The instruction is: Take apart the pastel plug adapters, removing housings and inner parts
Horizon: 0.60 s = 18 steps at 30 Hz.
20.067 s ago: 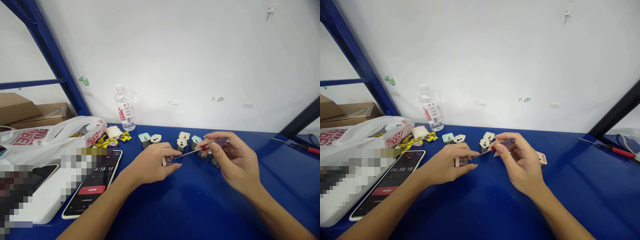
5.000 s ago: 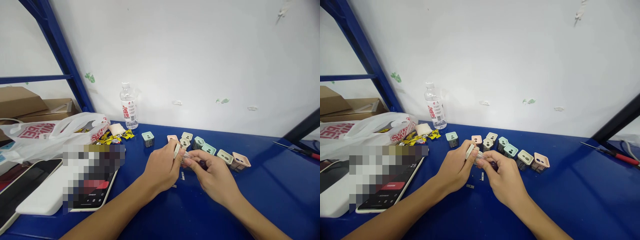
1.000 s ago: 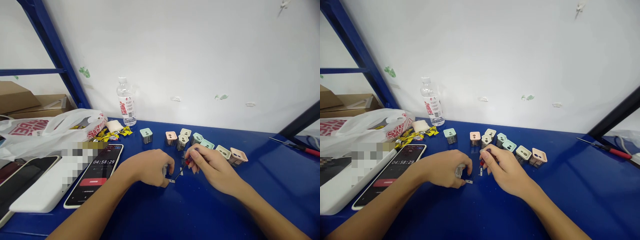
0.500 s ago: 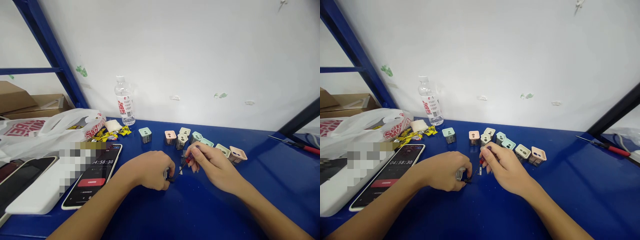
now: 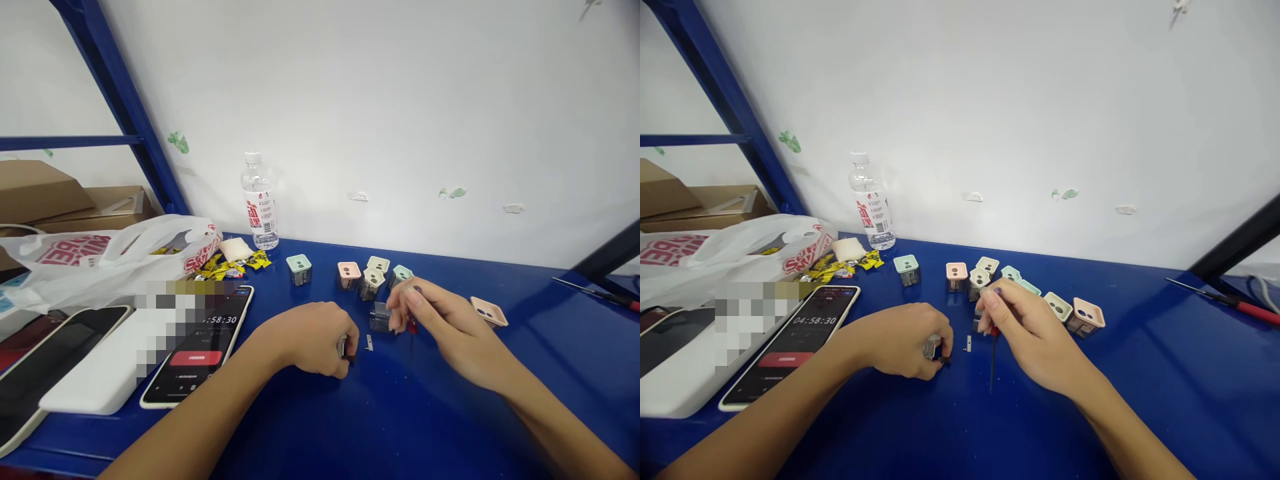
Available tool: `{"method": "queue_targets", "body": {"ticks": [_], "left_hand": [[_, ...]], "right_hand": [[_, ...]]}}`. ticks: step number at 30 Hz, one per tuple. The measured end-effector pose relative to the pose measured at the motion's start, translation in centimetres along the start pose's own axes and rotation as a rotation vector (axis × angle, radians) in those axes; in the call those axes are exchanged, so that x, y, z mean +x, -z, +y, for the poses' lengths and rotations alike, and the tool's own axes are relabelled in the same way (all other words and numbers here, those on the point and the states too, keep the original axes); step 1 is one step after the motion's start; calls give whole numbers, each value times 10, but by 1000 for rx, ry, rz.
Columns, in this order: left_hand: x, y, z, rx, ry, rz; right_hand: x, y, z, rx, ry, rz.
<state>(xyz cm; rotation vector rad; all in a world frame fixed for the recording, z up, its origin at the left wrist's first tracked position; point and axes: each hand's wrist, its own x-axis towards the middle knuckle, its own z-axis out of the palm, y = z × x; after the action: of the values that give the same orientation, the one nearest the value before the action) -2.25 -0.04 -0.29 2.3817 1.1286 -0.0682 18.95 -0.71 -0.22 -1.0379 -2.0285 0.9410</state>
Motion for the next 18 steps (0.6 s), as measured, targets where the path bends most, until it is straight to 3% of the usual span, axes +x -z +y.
{"method": "queue_targets", "body": {"ticks": [4,9,18], "left_hand": [[0,1,-2,-21,5,2],[-2,4,-4,-98,-22,7],[-3,7,-5,-229,-70,-3]], "right_hand": [[-3,0,-5,-56,-86,-177],[-7,-1,-9,-195,-102,-267],[-5,-9,-1,-431,208,-393]]}}
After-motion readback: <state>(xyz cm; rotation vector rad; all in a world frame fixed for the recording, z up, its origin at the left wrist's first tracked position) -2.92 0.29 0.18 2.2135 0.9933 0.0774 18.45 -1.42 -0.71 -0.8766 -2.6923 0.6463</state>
